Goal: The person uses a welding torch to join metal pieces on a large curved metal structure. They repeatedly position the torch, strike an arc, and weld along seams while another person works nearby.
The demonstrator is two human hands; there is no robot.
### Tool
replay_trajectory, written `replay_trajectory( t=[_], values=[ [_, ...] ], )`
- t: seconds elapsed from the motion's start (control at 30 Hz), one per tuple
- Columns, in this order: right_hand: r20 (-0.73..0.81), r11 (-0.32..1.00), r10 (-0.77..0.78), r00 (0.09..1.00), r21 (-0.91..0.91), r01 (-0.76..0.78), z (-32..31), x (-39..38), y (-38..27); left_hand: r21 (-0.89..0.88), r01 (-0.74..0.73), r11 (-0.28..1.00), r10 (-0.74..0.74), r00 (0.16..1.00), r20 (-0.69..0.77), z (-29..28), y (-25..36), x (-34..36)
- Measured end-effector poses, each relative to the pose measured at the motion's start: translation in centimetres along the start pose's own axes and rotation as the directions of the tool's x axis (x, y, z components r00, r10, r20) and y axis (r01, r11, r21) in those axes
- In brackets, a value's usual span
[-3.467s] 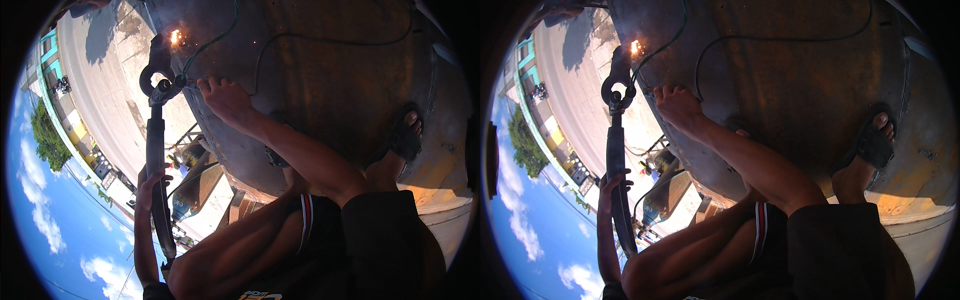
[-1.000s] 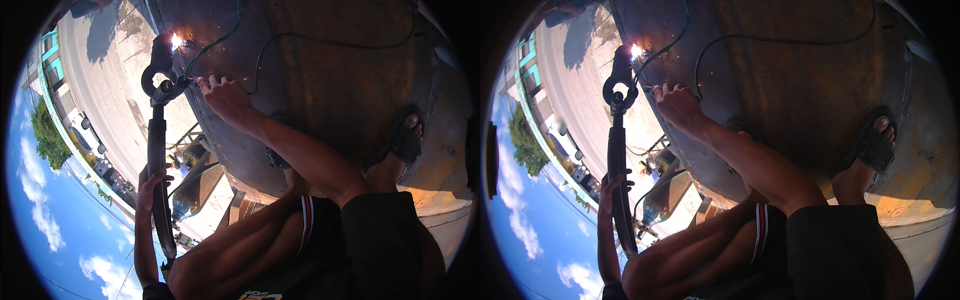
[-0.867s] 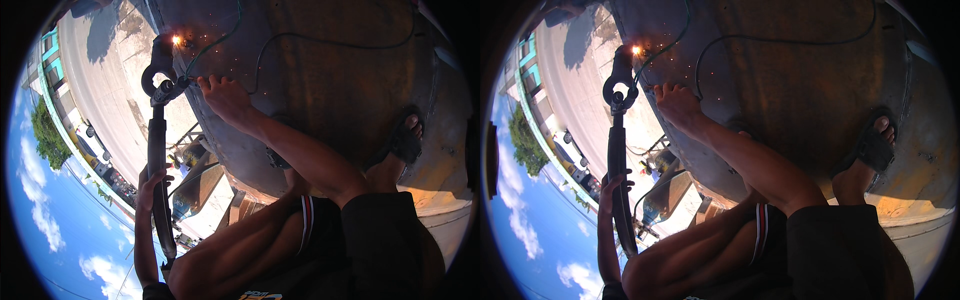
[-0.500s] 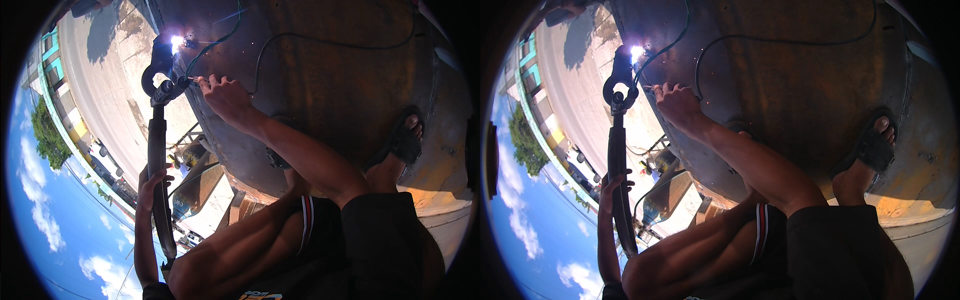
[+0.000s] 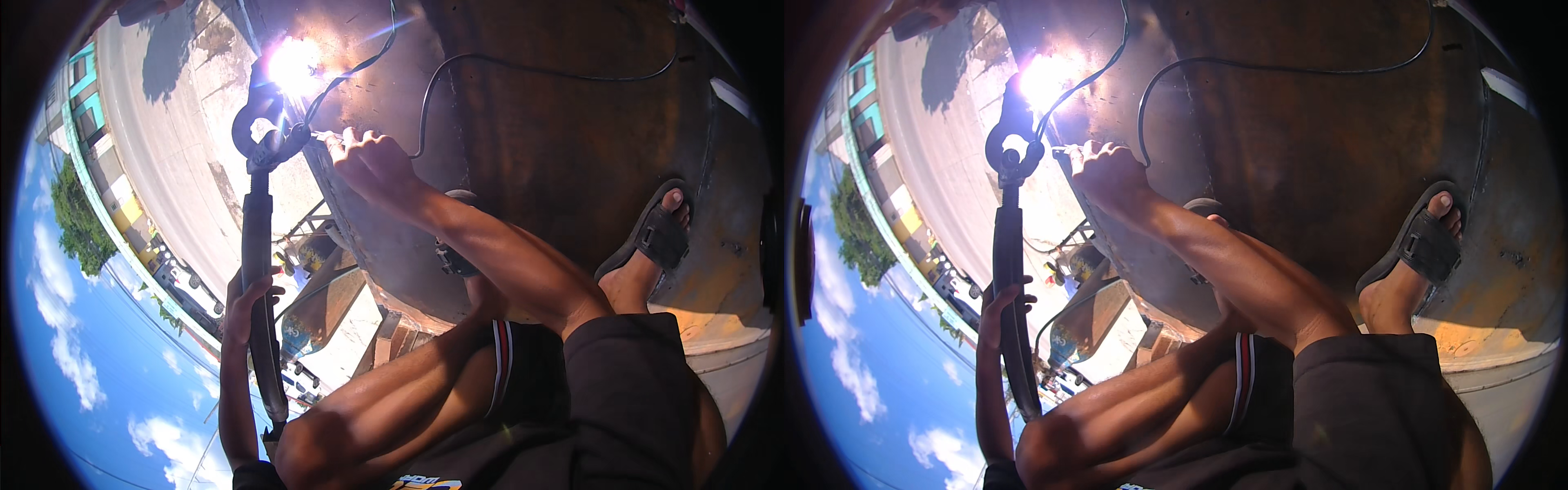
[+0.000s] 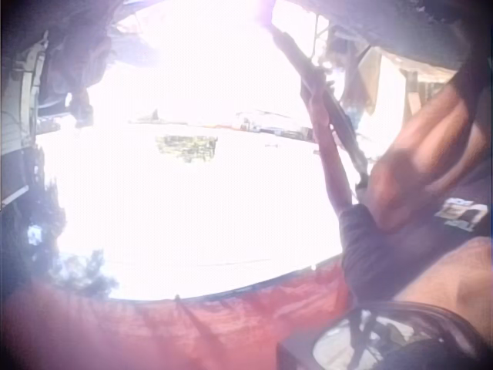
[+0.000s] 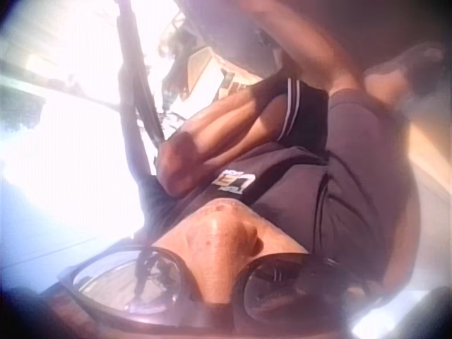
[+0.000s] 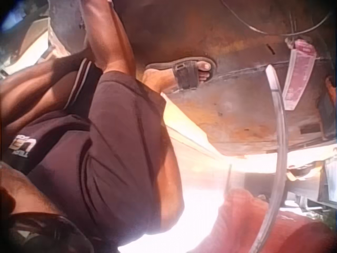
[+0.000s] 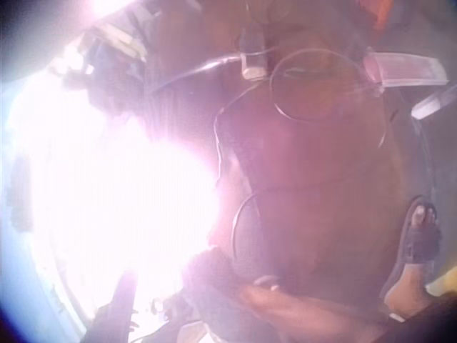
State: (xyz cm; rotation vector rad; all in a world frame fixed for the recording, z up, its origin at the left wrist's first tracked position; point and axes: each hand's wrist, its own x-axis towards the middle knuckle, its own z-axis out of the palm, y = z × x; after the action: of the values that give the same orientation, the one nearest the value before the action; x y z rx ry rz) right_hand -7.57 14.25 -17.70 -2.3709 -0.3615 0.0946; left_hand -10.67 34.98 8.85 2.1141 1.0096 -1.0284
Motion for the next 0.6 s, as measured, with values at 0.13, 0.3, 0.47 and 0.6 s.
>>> replay_trajectory(
  t=[0.13,0.3,0.47,0.6],
  values=[
    [0.125,0.998,-0.022,0.992,-0.049,0.028,-0.4,-1.9,-0.4,-0.022,0.004,1.0,-0.004,1.0,0.002,0.1,0.2,-0.1],
    [0.189,0.992,-0.121,0.975,-0.018,0.127,-0.2,-4.9,-0.5,-0.022,0.006,1.0,-0.006,1.0,0.002,0.3,0.1,0.1],
    [0.263,0.981,-0.194,0.945,0.08,0.179,-1.0,-8.4,-1.5,0.014,0.013,1.0,-0.013,1.0,-0.001,0.2,-0.2,0.2],
    [0.326,0.967,-0.251,0.911,0.132,0.219,-2.6,-10.1,-1.9,0.04,0.014,0.999,-0.016,1.0,0.026,0.0,-0.1,0.4]
  ],
)
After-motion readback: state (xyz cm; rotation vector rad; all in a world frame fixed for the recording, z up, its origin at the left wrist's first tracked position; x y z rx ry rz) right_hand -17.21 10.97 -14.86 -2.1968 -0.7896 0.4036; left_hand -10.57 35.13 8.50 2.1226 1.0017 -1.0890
